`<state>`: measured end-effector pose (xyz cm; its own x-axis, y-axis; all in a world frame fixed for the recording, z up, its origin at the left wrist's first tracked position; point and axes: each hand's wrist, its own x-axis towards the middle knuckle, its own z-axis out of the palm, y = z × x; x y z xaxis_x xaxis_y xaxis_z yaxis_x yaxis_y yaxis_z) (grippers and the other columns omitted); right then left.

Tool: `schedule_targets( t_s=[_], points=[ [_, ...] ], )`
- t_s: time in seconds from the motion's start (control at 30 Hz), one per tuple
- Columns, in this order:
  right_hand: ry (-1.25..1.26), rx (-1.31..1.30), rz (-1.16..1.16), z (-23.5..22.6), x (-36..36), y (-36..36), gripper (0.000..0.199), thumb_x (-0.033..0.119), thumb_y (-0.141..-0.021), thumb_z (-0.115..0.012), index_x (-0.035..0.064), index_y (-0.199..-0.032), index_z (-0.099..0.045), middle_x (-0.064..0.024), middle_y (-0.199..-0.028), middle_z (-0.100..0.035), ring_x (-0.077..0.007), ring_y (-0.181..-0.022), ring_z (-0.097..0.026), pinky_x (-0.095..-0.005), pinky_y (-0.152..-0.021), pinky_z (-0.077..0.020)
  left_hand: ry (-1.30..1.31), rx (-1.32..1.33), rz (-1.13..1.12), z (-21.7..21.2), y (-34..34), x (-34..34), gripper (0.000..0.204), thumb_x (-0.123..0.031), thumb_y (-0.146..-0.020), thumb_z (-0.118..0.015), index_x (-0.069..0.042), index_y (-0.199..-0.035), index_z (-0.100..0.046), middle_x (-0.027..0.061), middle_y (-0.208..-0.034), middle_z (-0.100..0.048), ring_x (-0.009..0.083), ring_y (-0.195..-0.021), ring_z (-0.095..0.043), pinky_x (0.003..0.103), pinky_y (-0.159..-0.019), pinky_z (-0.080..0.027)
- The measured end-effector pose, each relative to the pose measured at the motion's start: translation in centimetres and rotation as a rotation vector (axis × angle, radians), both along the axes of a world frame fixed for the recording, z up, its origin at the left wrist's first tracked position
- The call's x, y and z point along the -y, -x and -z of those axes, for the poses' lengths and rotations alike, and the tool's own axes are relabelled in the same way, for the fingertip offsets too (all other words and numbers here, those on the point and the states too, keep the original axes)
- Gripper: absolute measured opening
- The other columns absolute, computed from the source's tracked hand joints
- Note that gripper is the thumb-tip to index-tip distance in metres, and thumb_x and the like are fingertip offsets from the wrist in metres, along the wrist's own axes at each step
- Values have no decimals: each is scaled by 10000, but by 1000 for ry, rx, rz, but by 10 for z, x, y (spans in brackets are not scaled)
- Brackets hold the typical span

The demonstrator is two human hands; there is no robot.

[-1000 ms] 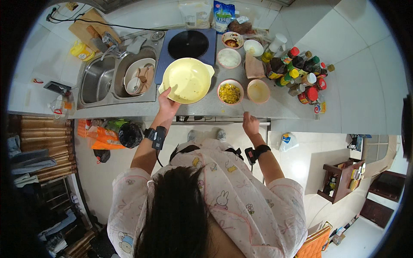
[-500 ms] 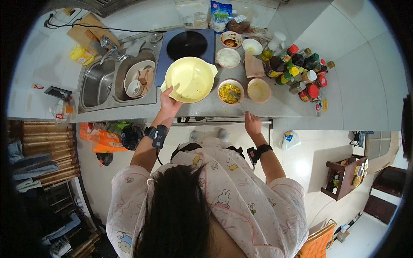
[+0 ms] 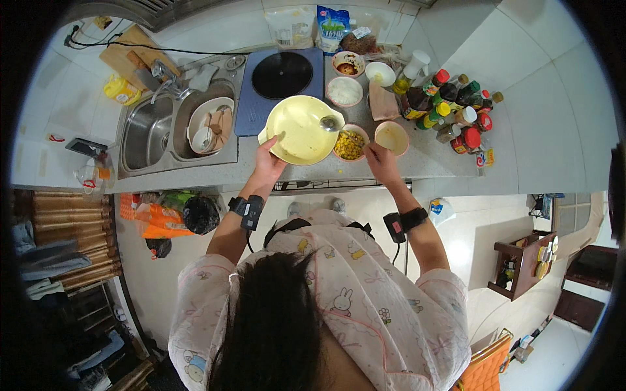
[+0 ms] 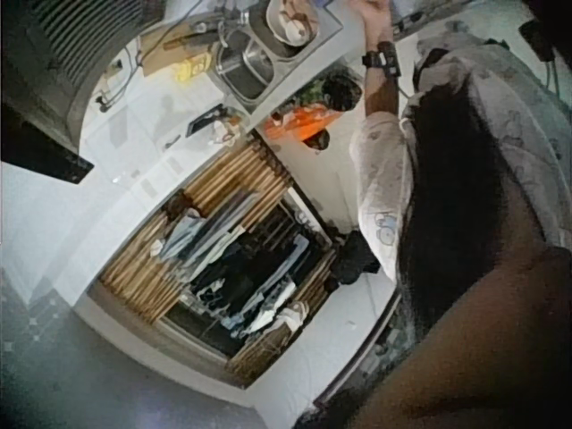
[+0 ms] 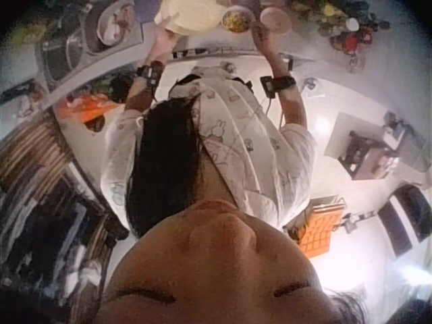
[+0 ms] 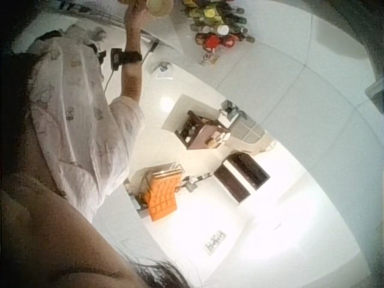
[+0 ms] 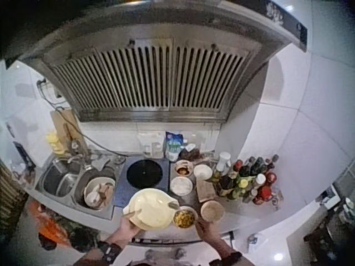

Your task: The person carries a bowl of food from a dining table to a kitchen counter, places another bowl into a refrigerator, covers a bowl with a lid on the dining table, and moves a plate with bread to the table.

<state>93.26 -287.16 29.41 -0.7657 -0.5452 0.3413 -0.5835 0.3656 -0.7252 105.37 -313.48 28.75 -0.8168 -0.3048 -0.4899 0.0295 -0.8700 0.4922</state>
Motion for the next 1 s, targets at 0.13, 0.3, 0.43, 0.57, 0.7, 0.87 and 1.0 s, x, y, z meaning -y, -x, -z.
schedule_targets(
  t_s=[0.13,0.3,0.43,0.57,0.7,0.87,1.0],
  points=[
    [-142,778,-44,-21,30,-2,255,239,-807,-508,23,-698,-590,-80,-517,-516,-181,-445,-499,-305,-432,-395,56,-14,18,6,0,-5,387,-205,-860,-420,11,-1181,-403,144,-1186,-454,258,-1091,-454,387,-914,-385],
    [-317,869,-35,3,43,-3,370,355,-817,-482,27,-686,-594,-50,-534,-512,-118,-437,-467,-271,-417,-379,35,-19,49,6,1,-13,394,-217,-852,-424,-26,-1197,-400,138,-1195,-447,265,-1100,-446,421,-915,-377],
    [-197,846,16,-16,45,-19,441,433,-840,-427,29,-752,-579,-45,-512,-468,-110,-401,-421,-249,-391,-358,-60,-30,55,12,0,-5,417,-183,-836,-405,-34,-1224,-366,143,-1226,-416,284,-1125,-420,462,-932,-350],
    [98,1191,-31,-2,17,9,436,457,-845,-434,41,-760,-533,-17,-506,-439,-96,-398,-396,-240,-368,-319,-34,-22,30,3,2,3,426,-172,-827,-395,-28,-1227,-358,152,-1226,-417,293,-1130,-415,467,-942,-336],
    [240,1359,363,37,-32,33,405,421,-843,-457,17,-863,-474,-67,-588,-524,-143,-450,-493,-238,-385,-377,-145,-117,46,13,6,6,431,-186,-833,-386,-26,-1232,-350,153,-1227,-420,296,-1135,-410,466,-951,-326],
    [482,1471,547,68,-64,35,383,358,-841,-478,26,-1020,-412,-140,-753,-577,-188,-592,-561,-261,-468,-441,-123,-15,27,16,-4,0,450,-214,-842,-368,-32,-1251,-322,164,-1241,-401,310,-1137,-404,469,-951,-322],
    [734,1459,327,85,-61,46,331,253,-825,-508,58,-1074,-411,-151,-800,-586,-196,-637,-574,-269,-517,-470,-162,-8,51,18,-9,3,457,-218,-839,-375,-32,-1253,-321,170,-1239,-401,317,-1134,-406,476,-951,-320]
  ],
)
